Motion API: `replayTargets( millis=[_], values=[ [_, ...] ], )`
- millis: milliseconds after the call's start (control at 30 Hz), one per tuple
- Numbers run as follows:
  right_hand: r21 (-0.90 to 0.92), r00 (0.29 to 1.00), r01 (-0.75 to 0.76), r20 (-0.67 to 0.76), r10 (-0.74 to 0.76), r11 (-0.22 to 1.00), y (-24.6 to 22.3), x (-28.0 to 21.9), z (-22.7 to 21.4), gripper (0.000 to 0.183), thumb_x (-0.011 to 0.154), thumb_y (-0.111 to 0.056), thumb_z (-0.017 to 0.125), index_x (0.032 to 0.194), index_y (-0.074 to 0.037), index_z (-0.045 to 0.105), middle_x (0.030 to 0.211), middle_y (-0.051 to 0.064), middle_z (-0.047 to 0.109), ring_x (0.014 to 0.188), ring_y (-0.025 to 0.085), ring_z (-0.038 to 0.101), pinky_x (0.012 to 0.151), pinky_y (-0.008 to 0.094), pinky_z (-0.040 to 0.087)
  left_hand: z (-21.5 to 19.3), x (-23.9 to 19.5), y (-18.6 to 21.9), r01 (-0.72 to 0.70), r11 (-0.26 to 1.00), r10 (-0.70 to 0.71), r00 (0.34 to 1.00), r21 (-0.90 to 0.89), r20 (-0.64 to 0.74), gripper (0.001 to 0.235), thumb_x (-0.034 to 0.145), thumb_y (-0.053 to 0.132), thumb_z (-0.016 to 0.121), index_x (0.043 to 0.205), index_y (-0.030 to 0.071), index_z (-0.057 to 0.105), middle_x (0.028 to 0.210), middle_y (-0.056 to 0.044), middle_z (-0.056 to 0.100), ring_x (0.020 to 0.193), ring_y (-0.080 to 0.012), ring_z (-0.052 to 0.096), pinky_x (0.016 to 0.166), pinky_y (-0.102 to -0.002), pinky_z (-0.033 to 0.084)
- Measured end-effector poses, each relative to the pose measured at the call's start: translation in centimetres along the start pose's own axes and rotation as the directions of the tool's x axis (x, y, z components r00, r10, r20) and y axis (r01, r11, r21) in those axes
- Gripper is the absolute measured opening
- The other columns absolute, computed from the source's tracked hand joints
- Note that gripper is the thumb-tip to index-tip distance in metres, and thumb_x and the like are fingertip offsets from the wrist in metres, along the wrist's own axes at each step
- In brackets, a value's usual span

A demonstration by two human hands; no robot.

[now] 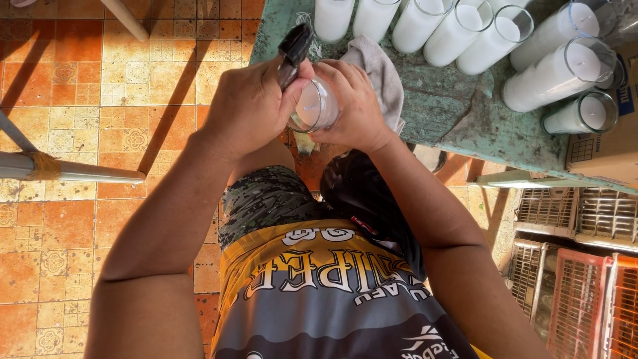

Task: The person sits on the floor and uses a metal scraper to remove residue from the rim of a glass container filled with white liquid. They then wipe the container with a white cloth and place it among other similar containers on a green table.

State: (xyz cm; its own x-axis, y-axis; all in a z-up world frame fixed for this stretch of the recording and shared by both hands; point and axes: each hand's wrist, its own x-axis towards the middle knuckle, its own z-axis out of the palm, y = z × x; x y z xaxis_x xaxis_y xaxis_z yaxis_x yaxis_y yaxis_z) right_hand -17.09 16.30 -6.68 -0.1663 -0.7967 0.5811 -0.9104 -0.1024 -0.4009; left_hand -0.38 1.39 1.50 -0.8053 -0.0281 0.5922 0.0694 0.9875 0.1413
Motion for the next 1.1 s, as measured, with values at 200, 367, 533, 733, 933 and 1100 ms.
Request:
replayTargets(
  millis=[200, 367, 533, 733, 933, 1100],
  values=[
    [-0.013, 1.000, 0.011, -0.018, -0.011, 1.000, -0.4, -0.1, 0.0, 0.091, 0.069, -0.050, 0.082, 0.142, -0.007, 0.049, 0.136, 0.015, 0.057, 0.126, 0.035, 0.059, 0.106, 0.056, 0.043, 0.0, -0.2, -0.1, 0.009, 0.999, -0.011, 0.999, -0.036, -0.041, 0.014, 0.114, 0.021, 0.057, 0.120, 0.010, 0.062, 0.093, -0.006, 0.074, 0.066, -0.0326, 0.067, 0.052, -0.045, 0.049],
    [0.033, 0.997, 0.033, -0.077, -0.030, 0.999, -0.3, -0.4, -0.1, 0.090, 0.073, -0.050, 0.088, 0.142, -0.008, 0.046, 0.135, 0.016, 0.058, 0.129, 0.034, 0.058, 0.110, 0.055, 0.044, -2.0, 0.9, 1.2, 0.435, 0.784, -0.345, 0.899, -0.443, 0.271, 0.011, 0.109, 0.011, 0.051, 0.113, 0.018, 0.058, 0.091, -0.001, 0.070, 0.069, -0.0134, 0.067, 0.056, -0.025, 0.056],
    [0.129, 0.962, -0.130, -0.223, 0.157, 0.983, 0.2, -2.0, 0.4, 0.099, 0.074, -0.046, 0.097, 0.148, -0.012, 0.040, 0.144, 0.013, 0.054, 0.134, 0.031, 0.055, 0.115, 0.057, 0.047, -3.0, 0.2, 0.5, 0.000, 0.622, -0.470, 0.800, -0.783, -0.373, 0.011, 0.116, 0.021, 0.049, 0.121, 0.011, 0.047, 0.099, -0.019, 0.068, 0.076, -0.0288, 0.071, 0.059, -0.033, 0.061],
    [0.420, 0.816, -0.216, -0.418, 0.399, 0.882, 1.3, -2.1, -0.7, 0.099, 0.076, -0.034, 0.098, 0.149, -0.011, 0.035, 0.149, 0.014, 0.048, 0.139, 0.030, 0.051, 0.123, 0.046, 0.044, 4.0, -1.7, -1.9, 0.006, 0.794, -0.390, 0.772, -0.608, -0.501, 0.014, 0.114, 0.014, 0.058, 0.118, 0.002, 0.063, 0.104, -0.017, 0.071, 0.082, -0.0242, 0.076, 0.061, -0.025, 0.063],
    [0.539, 0.777, -0.223, -0.404, 0.482, 0.812, 3.4, -2.3, -2.2, 0.091, 0.079, -0.031, 0.095, 0.147, -0.010, 0.038, 0.150, 0.010, 0.045, 0.136, 0.025, 0.050, 0.119, 0.039, 0.043, 11.0, -5.9, -1.0, -0.083, 0.885, -0.005, 0.982, -0.458, -0.188, 0.022, 0.095, 0.006, 0.076, 0.117, 0.011, 0.072, 0.115, -0.012, 0.073, 0.104, -0.0283, 0.072, 0.093, -0.041, 0.059],
    [0.607, 0.791, -0.151, -0.399, 0.464, 0.780, 4.5, -2.5, -2.4, 0.084, 0.081, -0.025, 0.094, 0.145, -0.011, 0.041, 0.147, 0.008, 0.046, 0.130, 0.022, 0.054, 0.111, 0.036, 0.049, 9.2, -6.1, -1.5, 0.043, 0.858, -0.092, 0.993, -0.512, -0.071, 0.006, 0.106, 0.023, 0.067, 0.107, 0.018, 0.070, 0.089, 0.000, 0.072, 0.089, -0.0197, 0.068, 0.113, -0.050, 0.046]
  ],
)
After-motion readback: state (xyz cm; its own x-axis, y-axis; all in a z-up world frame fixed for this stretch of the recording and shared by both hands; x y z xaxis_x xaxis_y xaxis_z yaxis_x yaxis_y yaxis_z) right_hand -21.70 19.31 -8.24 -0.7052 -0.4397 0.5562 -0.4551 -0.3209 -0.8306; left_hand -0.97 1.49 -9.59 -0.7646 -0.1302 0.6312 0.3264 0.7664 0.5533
